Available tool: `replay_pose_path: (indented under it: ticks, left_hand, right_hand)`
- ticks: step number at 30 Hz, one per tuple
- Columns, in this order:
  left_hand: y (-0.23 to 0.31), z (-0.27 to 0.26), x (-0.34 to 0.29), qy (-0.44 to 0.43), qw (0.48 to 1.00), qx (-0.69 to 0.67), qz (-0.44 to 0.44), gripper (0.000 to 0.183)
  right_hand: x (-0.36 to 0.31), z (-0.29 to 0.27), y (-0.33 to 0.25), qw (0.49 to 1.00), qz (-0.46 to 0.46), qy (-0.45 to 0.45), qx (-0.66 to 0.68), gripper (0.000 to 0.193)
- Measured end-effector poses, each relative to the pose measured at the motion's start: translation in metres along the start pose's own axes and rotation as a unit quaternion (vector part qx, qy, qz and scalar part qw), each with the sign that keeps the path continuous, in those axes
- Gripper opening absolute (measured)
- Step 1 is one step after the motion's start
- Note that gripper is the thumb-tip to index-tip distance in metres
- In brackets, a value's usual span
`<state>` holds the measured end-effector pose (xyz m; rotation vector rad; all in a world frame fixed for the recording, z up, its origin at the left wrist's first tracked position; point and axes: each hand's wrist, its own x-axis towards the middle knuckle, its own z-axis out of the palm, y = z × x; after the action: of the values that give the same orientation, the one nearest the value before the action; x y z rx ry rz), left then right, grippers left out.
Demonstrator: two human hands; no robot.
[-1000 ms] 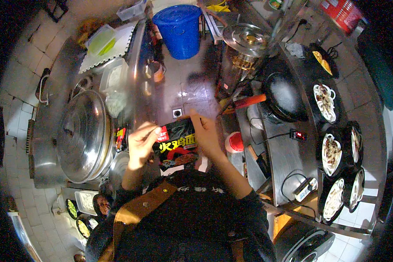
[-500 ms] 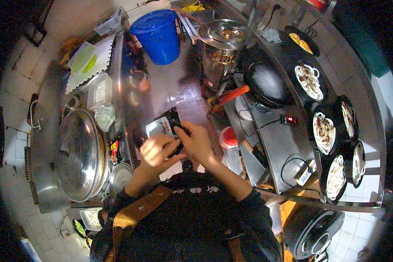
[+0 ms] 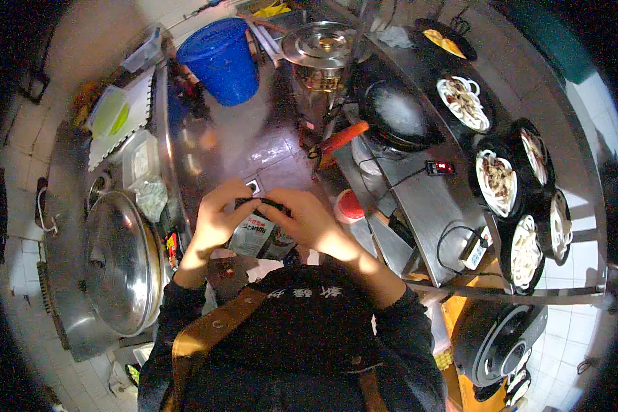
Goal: The person assembles several noodle bowls by adding red sauce, shredded vegetables, and cooked noodles using chopsticks and a spoon. They place the finished bowl on a counter and then retrieve a new bowl and a package of instant noodles to continue the process.
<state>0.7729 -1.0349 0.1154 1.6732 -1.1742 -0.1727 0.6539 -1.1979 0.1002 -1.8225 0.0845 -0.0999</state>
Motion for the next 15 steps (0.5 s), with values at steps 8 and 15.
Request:
replay_pose_path:
  ticks: [8, 15]
  left_hand:
    - [-0.009, -0.001, -0.003, -0.128, 0.991, -0.003, -0.042, 0.010]
    - [-0.018, 0.010, -0.011, -0.078, 0.982, -0.098, -0.144, 0.015]
  right_hand:
    - [-0.004, -0.004, 0.007, 0.959, -0.216, 0.030, -0.180, 0.013]
    - [-0.013, 0.000, 0.011, 0.915, -0.250, 0.001, -0.315, 0.028]
